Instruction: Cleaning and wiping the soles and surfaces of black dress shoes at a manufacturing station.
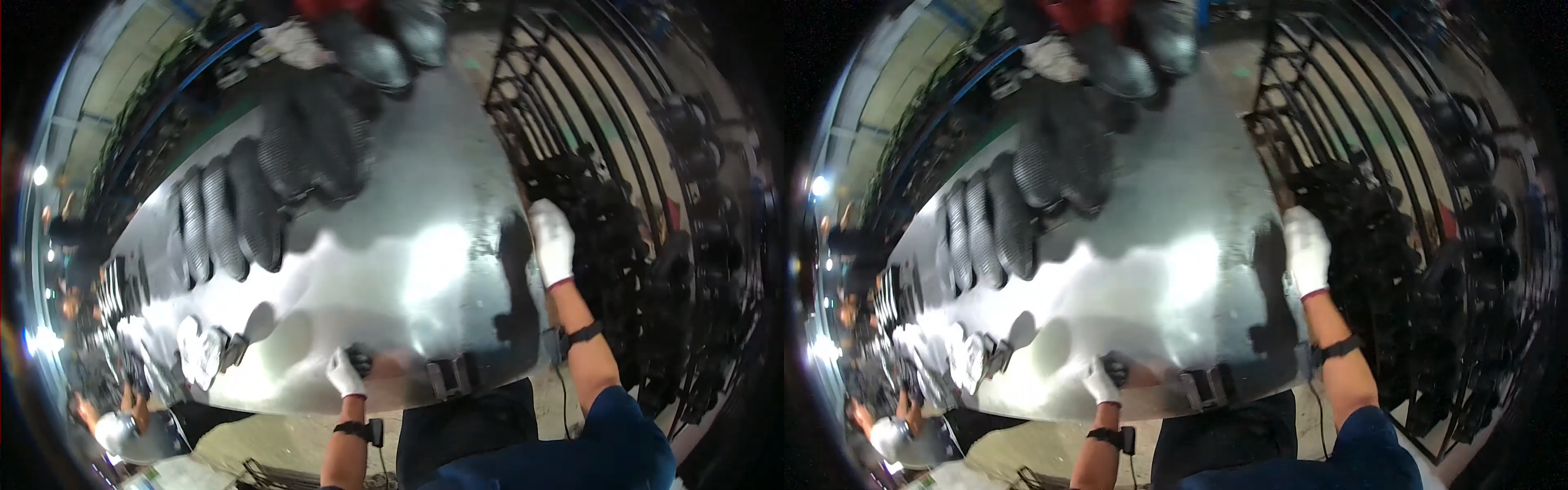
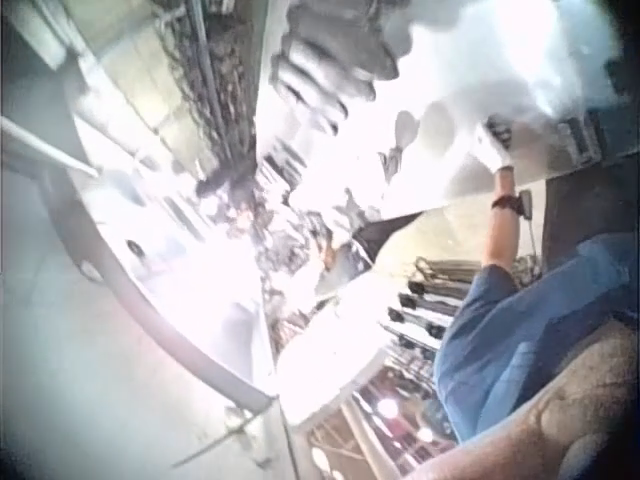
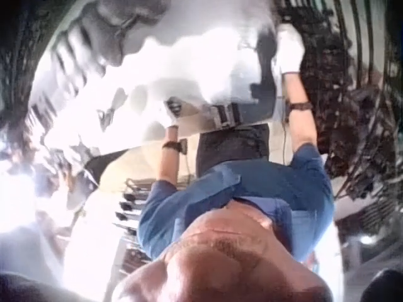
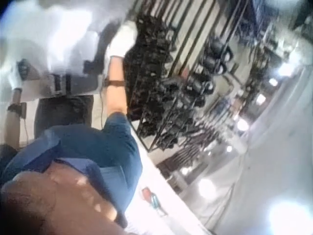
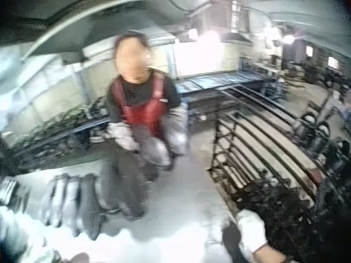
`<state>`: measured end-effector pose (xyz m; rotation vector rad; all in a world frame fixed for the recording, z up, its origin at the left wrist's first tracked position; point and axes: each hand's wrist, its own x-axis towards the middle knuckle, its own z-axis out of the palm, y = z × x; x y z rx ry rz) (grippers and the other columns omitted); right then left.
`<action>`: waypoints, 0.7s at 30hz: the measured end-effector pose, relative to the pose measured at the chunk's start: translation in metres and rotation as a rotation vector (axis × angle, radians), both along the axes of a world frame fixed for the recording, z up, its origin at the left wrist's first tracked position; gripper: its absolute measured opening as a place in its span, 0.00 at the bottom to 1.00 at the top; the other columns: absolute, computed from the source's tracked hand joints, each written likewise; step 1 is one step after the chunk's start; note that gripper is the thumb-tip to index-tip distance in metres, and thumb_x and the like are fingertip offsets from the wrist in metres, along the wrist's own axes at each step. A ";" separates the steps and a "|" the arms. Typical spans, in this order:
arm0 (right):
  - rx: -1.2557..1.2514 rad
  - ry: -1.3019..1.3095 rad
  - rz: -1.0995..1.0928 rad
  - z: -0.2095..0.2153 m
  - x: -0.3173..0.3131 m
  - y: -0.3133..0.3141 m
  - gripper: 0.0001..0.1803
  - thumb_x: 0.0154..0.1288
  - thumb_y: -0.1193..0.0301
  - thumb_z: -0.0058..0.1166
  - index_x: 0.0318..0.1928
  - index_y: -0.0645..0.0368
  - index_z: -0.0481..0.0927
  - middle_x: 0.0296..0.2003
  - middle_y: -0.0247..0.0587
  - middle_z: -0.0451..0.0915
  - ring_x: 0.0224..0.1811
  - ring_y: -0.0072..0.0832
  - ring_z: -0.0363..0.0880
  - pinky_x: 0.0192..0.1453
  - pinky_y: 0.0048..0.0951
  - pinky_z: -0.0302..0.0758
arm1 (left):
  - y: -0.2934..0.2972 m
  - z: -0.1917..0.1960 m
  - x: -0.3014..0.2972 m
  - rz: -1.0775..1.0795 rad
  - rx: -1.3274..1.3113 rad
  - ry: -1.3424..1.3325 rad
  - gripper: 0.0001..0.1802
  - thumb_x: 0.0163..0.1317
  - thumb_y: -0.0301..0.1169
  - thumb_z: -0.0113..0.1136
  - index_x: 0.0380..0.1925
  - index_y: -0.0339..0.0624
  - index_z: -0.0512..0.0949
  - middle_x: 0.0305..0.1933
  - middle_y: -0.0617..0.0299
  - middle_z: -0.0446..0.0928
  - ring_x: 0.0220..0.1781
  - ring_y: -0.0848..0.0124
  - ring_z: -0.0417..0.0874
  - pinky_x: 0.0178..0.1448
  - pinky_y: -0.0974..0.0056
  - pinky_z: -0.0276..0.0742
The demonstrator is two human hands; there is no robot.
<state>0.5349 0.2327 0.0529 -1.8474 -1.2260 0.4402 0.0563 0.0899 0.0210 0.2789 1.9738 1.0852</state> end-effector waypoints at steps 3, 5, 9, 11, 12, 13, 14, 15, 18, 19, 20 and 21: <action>-0.502 0.698 0.636 0.051 -0.183 0.033 0.26 0.79 0.60 0.56 0.65 0.68 0.79 0.57 0.45 0.86 0.55 0.31 0.84 0.60 0.35 0.81 | -0.016 -0.008 -0.018 0.031 0.066 -0.022 0.17 0.80 0.35 0.54 0.37 0.33 0.84 0.22 0.56 0.84 0.15 0.70 0.79 0.21 0.66 0.76; -0.389 0.778 0.795 0.067 -0.255 0.081 0.32 0.80 0.53 0.56 0.71 0.65 0.74 0.57 0.40 0.82 0.57 0.28 0.80 0.63 0.33 0.77 | -0.020 -0.002 -0.015 0.012 0.040 -0.092 0.17 0.79 0.34 0.55 0.37 0.32 0.84 0.26 0.55 0.85 0.21 0.70 0.82 0.27 0.66 0.79; -0.505 1.509 0.674 0.090 -0.383 0.147 0.27 0.74 0.52 0.64 0.62 0.57 0.81 0.51 0.39 0.86 0.50 0.27 0.85 0.51 0.33 0.81 | -0.033 -0.031 -0.017 -0.084 0.168 0.131 0.16 0.77 0.35 0.60 0.42 0.30 0.87 0.34 0.59 0.88 0.37 0.74 0.83 0.48 0.65 0.80; -0.390 1.376 0.451 0.097 -0.425 0.162 0.36 0.67 0.52 0.71 0.62 0.68 0.81 0.53 0.49 0.86 0.53 0.33 0.86 0.57 0.35 0.81 | -0.030 -0.039 -0.019 -0.195 0.113 0.152 0.15 0.75 0.35 0.61 0.45 0.31 0.87 0.38 0.59 0.89 0.39 0.72 0.85 0.51 0.63 0.81; -0.417 1.287 0.283 0.090 -0.430 0.167 0.39 0.64 0.51 0.74 0.62 0.72 0.80 0.54 0.52 0.86 0.54 0.36 0.86 0.59 0.35 0.81 | -0.027 -0.040 -0.018 -0.229 0.091 0.141 0.15 0.75 0.35 0.62 0.45 0.31 0.88 0.39 0.59 0.89 0.39 0.72 0.85 0.52 0.63 0.81; -0.396 1.163 0.229 0.100 -0.447 0.159 0.42 0.63 0.50 0.74 0.61 0.77 0.80 0.55 0.53 0.86 0.54 0.36 0.86 0.59 0.35 0.81 | -0.032 -0.045 -0.033 -0.208 0.092 0.156 0.15 0.75 0.35 0.62 0.45 0.31 0.88 0.39 0.59 0.89 0.39 0.72 0.85 0.52 0.63 0.81; -0.383 1.157 0.243 0.093 -0.442 0.161 0.42 0.63 0.50 0.74 0.61 0.77 0.80 0.55 0.53 0.86 0.54 0.36 0.86 0.59 0.35 0.81 | -0.028 -0.050 -0.033 -0.240 0.117 0.099 0.17 0.75 0.36 0.62 0.49 0.31 0.86 0.41 0.57 0.89 0.39 0.71 0.85 0.53 0.62 0.81; -0.361 1.058 0.314 0.087 -0.428 0.163 0.40 0.64 0.50 0.73 0.60 0.77 0.81 0.54 0.52 0.87 0.53 0.35 0.86 0.58 0.35 0.81 | -0.024 -0.053 -0.031 -0.274 0.143 0.042 0.19 0.75 0.37 0.62 0.53 0.31 0.85 0.44 0.55 0.89 0.39 0.69 0.85 0.53 0.62 0.81; -0.378 1.066 0.577 0.094 -0.414 0.116 0.36 0.67 0.51 0.70 0.58 0.76 0.83 0.49 0.50 0.88 0.50 0.30 0.86 0.56 0.32 0.81 | -0.005 -0.047 -0.038 -0.199 0.330 0.100 0.27 0.76 0.39 0.61 0.67 0.34 0.76 0.43 0.55 0.88 0.36 0.70 0.84 0.46 0.63 0.81; -0.414 0.977 0.571 0.085 -0.380 0.101 0.35 0.68 0.51 0.69 0.58 0.75 0.84 0.48 0.48 0.89 0.49 0.28 0.86 0.55 0.31 0.80 | 0.019 -0.020 -0.019 -0.190 0.302 -0.036 0.31 0.76 0.40 0.61 0.73 0.36 0.69 0.41 0.56 0.86 0.34 0.71 0.83 0.42 0.64 0.80; -0.449 0.897 0.569 0.077 -0.348 0.085 0.34 0.69 0.51 0.68 0.57 0.74 0.84 0.48 0.46 0.89 0.48 0.27 0.86 0.55 0.31 0.80 | 0.044 0.010 -0.004 -0.180 0.271 -0.161 0.37 0.77 0.40 0.60 0.79 0.38 0.62 0.39 0.57 0.85 0.32 0.72 0.82 0.38 0.64 0.79; -0.484 0.843 0.611 0.080 -0.327 0.061 0.34 0.70 0.51 0.67 0.58 0.73 0.84 0.47 0.45 0.89 0.48 0.26 0.86 0.55 0.30 0.80 | 0.063 0.019 -0.005 -0.118 0.321 -0.181 0.38 0.77 0.40 0.59 0.80 0.39 0.58 0.37 0.58 0.84 0.31 0.74 0.81 0.35 0.65 0.78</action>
